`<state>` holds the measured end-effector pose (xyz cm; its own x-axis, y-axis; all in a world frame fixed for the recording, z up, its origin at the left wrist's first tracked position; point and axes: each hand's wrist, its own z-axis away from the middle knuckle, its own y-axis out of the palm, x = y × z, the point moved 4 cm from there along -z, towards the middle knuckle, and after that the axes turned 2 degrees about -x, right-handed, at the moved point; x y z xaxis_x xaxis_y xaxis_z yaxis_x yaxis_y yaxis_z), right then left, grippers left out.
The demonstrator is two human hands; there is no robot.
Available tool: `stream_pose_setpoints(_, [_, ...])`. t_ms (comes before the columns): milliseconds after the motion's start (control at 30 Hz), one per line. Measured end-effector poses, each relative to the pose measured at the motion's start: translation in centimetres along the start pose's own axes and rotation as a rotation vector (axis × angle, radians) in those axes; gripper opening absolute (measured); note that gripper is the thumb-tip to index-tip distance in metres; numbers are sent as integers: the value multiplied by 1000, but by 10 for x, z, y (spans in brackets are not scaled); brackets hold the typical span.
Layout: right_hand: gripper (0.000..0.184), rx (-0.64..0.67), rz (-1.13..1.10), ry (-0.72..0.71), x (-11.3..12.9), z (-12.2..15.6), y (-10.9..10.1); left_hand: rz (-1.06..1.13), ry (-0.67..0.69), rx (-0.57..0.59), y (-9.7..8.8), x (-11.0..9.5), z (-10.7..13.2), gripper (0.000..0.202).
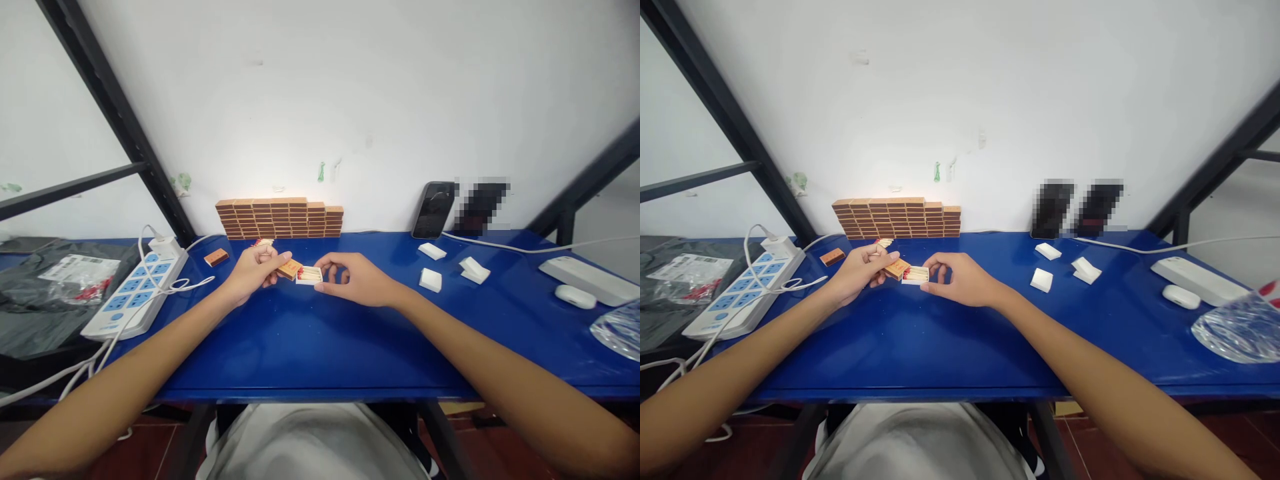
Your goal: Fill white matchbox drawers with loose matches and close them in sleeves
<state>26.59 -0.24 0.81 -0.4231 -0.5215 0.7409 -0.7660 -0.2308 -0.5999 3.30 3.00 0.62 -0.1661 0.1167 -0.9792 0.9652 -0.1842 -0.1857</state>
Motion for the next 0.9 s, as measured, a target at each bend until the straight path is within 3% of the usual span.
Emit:
stream_pose_setpoints(467, [37, -95, 49, 9, 2, 0, -11, -165, 197, 224, -3, -2, -3, 51])
stream_pose_setpoints(667, [36, -87, 57, 9, 3, 1, -12, -354, 245, 242, -9, 0, -3, 55])
stream_pose_setpoints(900, [35, -18, 126, 35, -7, 1, -12, -694, 546, 243, 2, -13, 7, 47])
